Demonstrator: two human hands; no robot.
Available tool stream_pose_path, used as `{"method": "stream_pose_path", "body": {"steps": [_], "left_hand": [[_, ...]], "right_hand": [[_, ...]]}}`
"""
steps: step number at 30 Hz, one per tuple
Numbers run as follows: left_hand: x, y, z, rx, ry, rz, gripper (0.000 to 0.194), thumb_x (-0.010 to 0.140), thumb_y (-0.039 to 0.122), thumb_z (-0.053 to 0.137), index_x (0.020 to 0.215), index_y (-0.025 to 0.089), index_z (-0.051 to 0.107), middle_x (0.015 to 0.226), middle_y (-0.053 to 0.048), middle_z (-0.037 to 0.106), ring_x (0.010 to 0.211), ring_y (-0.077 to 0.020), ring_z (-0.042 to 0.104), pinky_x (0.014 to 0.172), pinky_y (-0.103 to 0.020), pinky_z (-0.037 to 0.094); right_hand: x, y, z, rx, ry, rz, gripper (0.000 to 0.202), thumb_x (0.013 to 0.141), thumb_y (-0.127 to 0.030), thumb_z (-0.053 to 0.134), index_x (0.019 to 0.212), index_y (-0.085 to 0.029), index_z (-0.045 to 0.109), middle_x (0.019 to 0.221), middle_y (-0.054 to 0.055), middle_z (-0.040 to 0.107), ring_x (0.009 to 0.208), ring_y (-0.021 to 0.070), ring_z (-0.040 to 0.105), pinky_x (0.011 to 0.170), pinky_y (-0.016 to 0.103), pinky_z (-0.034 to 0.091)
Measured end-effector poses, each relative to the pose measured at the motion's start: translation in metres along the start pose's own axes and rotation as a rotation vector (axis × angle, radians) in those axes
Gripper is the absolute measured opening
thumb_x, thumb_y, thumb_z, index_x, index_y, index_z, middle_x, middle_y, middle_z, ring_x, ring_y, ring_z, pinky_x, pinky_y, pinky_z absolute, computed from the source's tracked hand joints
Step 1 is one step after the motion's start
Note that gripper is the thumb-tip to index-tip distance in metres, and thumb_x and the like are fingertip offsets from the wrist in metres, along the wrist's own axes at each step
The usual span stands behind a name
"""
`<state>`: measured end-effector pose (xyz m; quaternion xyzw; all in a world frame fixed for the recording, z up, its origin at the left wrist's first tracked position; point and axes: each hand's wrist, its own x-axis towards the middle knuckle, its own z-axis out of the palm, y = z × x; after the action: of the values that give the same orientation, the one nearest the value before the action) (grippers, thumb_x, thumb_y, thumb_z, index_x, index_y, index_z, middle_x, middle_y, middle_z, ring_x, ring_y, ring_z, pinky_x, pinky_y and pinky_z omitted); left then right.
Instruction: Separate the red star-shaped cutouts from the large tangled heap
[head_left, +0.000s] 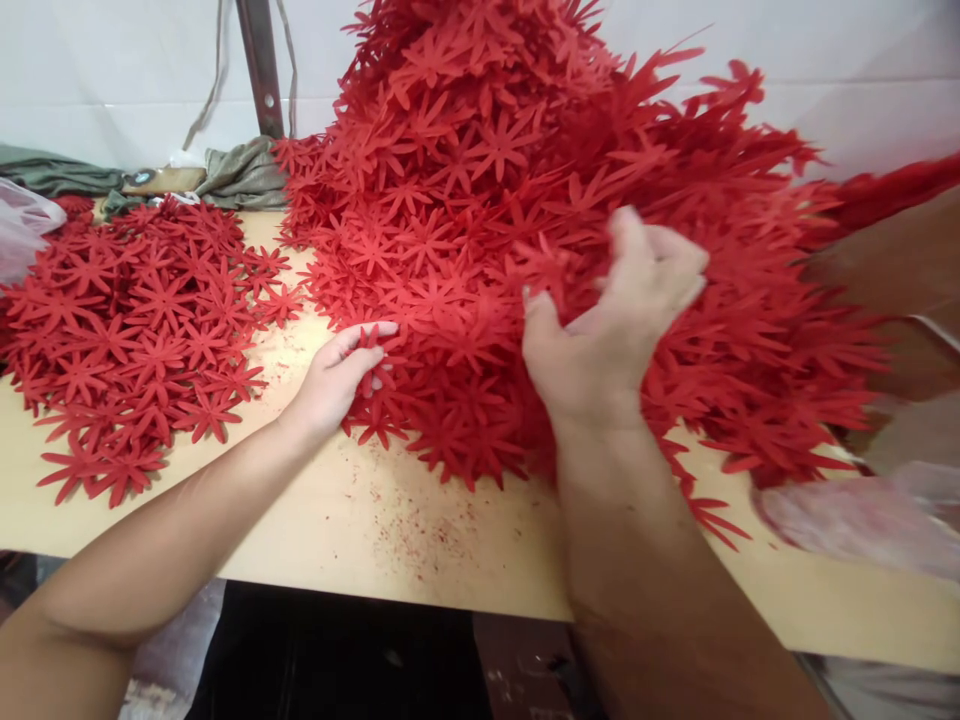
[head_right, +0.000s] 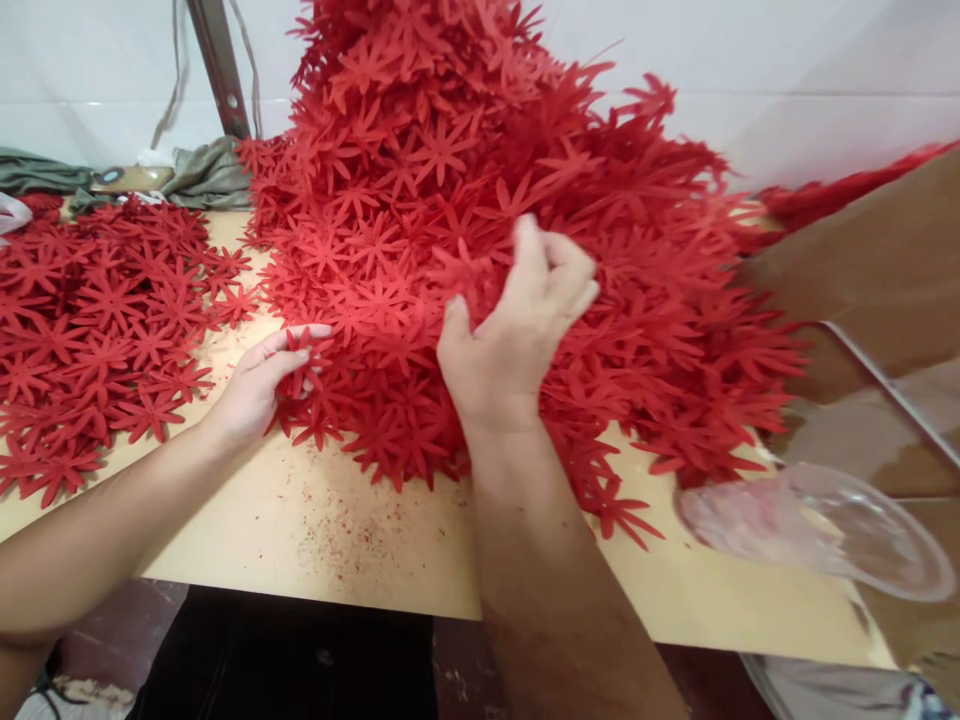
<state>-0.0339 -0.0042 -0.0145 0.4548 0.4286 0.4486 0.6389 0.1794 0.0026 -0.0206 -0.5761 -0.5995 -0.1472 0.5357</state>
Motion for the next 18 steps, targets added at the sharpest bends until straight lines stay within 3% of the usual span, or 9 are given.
{"method": "stream_pose_path", "body": {"steps": [2,4,9,14,18], "left_hand": [[0.0,0.001,0.001,0.008,0.025,-0.034,0.029,0.073,0.01,0.061,0.101,0.015,0.066,0.065,0.003,0.065,0.049,-0.0031,0.05,0.053,-0.017,0.041],[0.0,0.002,0.003,-0.007,0.021,-0.05,0.03,0.071,0.011,0.066,0.1,0.015,0.066,0.068,0.003,0.066,0.052,-0.0049,0.055,0.057,-0.02,0.046],[-0.002,0.002,0.003,-0.005,0.002,0.069,0.021,0.066,0.008,0.07,0.086,0.013,0.067,0.079,0.001,0.07,0.067,-0.0062,0.061,0.07,-0.021,0.05],[-0.002,-0.001,-0.001,0.026,-0.041,0.14,0.017,0.068,0.01,0.071,0.081,0.015,0.062,0.07,0.005,0.064,0.06,-0.0031,0.058,0.061,-0.016,0.047],[-0.005,0.0,0.0,0.046,-0.082,0.102,0.017,0.084,0.033,0.061,0.088,0.017,0.057,0.058,0.006,0.056,0.045,-0.0039,0.049,0.047,-0.017,0.04]], "right_hand": [[0.0,-0.005,-0.004,-0.016,0.039,0.016,0.062,0.072,-0.039,0.071,0.126,-0.015,0.052,0.131,0.022,0.045,0.126,0.0393,0.036,0.102,0.057,0.024],[-0.005,-0.026,-0.003,0.081,-0.073,0.016,0.051,0.077,-0.039,0.067,0.122,-0.019,0.056,0.13,0.019,0.048,0.13,0.0382,0.035,0.103,0.056,0.028],[-0.029,-0.078,0.012,0.362,-0.391,0.04,0.029,0.08,-0.035,0.063,0.104,-0.02,0.061,0.102,0.013,0.063,0.101,0.0261,0.059,0.091,0.046,0.047],[-0.036,-0.078,0.021,0.742,-0.679,0.386,0.021,0.078,-0.037,0.063,0.085,-0.018,0.059,0.079,0.004,0.065,0.071,0.0147,0.063,0.067,0.031,0.054],[-0.032,-0.074,0.021,0.948,-0.756,0.501,0.026,0.075,-0.035,0.068,0.093,-0.017,0.062,0.072,-0.001,0.065,0.062,0.0109,0.061,0.064,0.027,0.053]]}}
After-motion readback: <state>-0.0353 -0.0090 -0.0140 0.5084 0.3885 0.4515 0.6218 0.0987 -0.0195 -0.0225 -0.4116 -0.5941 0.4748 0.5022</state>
